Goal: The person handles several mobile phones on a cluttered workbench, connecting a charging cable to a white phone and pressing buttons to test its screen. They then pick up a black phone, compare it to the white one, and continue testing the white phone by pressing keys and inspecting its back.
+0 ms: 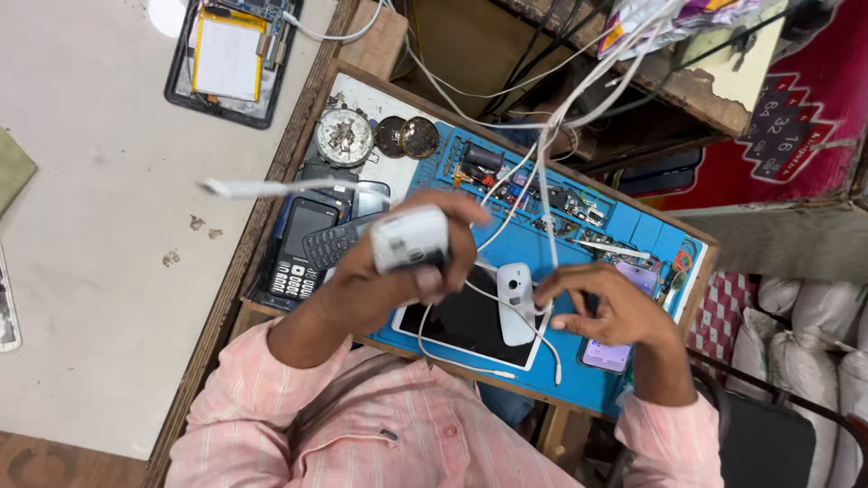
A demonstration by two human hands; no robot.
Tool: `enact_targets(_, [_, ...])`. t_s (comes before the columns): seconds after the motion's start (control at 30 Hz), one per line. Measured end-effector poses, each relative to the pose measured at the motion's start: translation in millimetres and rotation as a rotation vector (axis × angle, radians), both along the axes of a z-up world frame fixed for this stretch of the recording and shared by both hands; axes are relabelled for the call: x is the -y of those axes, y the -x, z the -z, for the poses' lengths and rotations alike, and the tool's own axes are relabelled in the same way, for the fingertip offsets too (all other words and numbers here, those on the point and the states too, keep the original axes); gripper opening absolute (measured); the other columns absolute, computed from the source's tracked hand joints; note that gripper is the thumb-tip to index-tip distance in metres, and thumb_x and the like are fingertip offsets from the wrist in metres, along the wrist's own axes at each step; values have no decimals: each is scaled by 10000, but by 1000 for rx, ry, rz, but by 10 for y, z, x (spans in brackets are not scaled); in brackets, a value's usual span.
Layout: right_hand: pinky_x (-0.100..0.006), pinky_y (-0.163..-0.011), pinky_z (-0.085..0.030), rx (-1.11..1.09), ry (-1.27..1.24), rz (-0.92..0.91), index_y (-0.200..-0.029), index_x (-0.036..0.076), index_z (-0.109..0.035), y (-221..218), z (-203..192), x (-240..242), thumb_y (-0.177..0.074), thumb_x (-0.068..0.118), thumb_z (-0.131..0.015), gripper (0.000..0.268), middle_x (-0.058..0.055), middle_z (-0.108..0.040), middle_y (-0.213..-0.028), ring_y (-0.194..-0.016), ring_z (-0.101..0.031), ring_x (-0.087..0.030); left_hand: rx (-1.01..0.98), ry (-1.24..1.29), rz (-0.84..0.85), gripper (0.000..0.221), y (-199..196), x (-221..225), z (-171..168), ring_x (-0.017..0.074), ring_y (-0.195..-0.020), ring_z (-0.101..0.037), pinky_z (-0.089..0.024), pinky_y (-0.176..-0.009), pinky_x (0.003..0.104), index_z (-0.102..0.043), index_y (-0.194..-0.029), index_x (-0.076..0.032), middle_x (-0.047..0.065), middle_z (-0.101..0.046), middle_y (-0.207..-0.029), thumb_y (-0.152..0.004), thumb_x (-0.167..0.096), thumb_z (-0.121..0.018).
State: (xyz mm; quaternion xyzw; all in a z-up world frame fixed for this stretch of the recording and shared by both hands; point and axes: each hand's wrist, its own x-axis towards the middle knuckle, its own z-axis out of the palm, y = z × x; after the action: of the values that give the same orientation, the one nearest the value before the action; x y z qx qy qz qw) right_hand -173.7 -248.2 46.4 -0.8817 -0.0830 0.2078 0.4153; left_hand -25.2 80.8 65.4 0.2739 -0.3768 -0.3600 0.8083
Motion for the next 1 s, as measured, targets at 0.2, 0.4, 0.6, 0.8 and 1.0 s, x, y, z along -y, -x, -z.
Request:
enact_targets(0.2, [-326, -868, -545, 109, -414, 72, -1438, 44, -613, -417, -58, -556, -1035, 477, -525, 598, -115, -748, -1155, -1026, -694, -215, 529, -286, 393, 563, 248, 248, 96, 207, -749, -595, -511, -733, 372, -518, -1460, -61, 95, -583, -839, -899, -85, -549])
enact_targets(0.4, [-257, -762, -564, -168, -769, 179, -1429, 25, -554, -663, -79, -1104, -1012, 246, -665, 485, -131, -744, -1100, -876, -699, -128, 719, -361, 435, 499, 543, 407, 402, 294, -996, -695, -540, -882, 430, -528, -1369, -102, 111, -676, -1057, -874, -102, -594])
enact_targets(0.6, [-241, -679, -549, 61, -921, 451, -1371, -29, -633, -566, -68, -1085, -1065, 172, -663, 368, -126, -755, -1031, -781, -673, -104, 563, -451, 469, 470, 472, 369, 515, 209, -851, -625, -533, -825, 352, -559, -1364, -118, 62, -594, -911, -895, -121, -575])
enact_targets(0.8, [-239, -637, -562, 209, -771, 597, -1283, -13, -625, -366, 324, -881, -1027, 133, -684, 301, -134, -763, -1033, -805, -722, -126, 410, -486, 500, 547, 526, 375, 572, 148, -822, -569, -510, -745, 316, -541, -1378, -125, 23, -582, -922, -833, -82, -527])
enact_targets(1.0, [-272, -620, -608, 393, -811, 544, -1256, 12, -632, -517, -364, -982, -1063, 168, -681, 254, -168, -758, -1043, -814, -756, -185, 508, -380, 451, 580, 544, 375, 591, 212, -1044, -628, -535, -891, 345, -531, -1390, -111, 84, -637, -1157, -816, -25, -520])
